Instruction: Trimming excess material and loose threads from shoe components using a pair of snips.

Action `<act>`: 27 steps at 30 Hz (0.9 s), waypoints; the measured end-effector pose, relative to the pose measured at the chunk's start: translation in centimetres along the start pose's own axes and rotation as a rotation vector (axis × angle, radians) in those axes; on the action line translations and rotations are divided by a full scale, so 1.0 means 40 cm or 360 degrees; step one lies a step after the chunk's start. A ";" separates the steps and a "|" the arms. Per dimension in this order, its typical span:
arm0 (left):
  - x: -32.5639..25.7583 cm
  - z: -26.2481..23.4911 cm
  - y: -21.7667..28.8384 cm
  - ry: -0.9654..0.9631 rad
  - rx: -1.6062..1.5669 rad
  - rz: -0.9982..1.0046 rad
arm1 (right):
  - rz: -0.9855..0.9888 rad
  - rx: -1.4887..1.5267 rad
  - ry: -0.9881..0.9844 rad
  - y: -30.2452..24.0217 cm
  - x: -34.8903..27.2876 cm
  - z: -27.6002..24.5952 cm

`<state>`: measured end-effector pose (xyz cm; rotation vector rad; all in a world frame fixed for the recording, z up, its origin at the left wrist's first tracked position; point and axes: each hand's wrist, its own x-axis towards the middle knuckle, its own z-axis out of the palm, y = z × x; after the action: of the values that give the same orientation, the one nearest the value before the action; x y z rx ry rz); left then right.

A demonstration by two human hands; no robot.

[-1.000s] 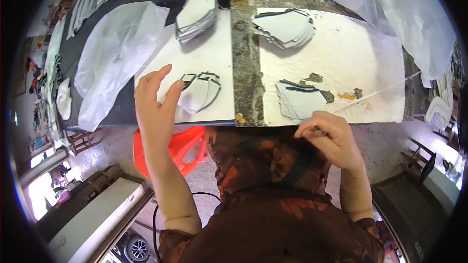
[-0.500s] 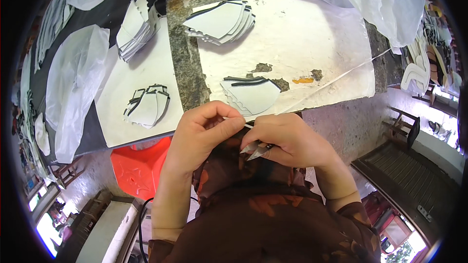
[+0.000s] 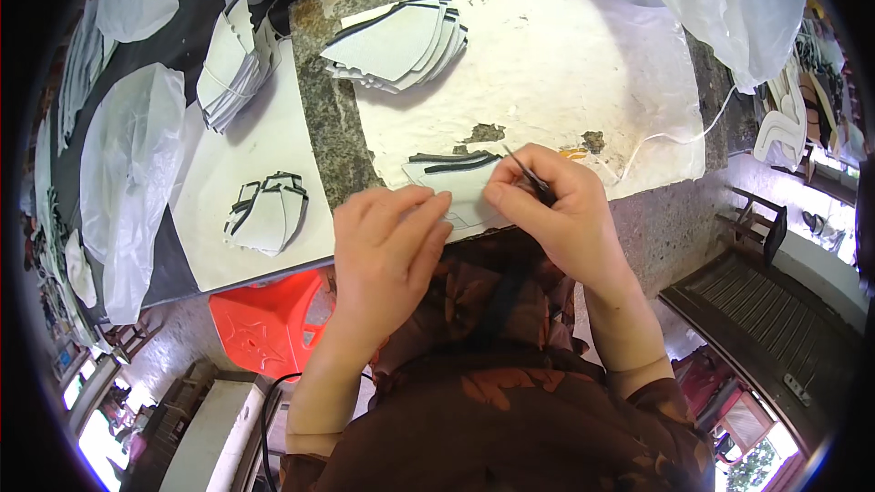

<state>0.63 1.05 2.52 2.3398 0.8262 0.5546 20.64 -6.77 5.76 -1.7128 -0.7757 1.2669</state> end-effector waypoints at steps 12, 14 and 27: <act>-0.035 0.044 -0.020 0.0060 0.0104 0.0100 | -0.0424 -0.0848 0.0015 0.025 0.088 0.067; -0.037 0.046 -0.022 0.0062 0.0097 0.0102 | -0.0431 -0.0864 0.0021 0.028 0.089 0.069; -0.044 0.047 -0.018 0.0093 0.0143 0.0081 | -0.0493 -0.0909 0.0108 0.037 0.086 0.083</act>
<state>0.10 -0.43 0.34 2.4426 0.8359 0.6218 18.49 -3.62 2.51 -1.9589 -1.3981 0.8119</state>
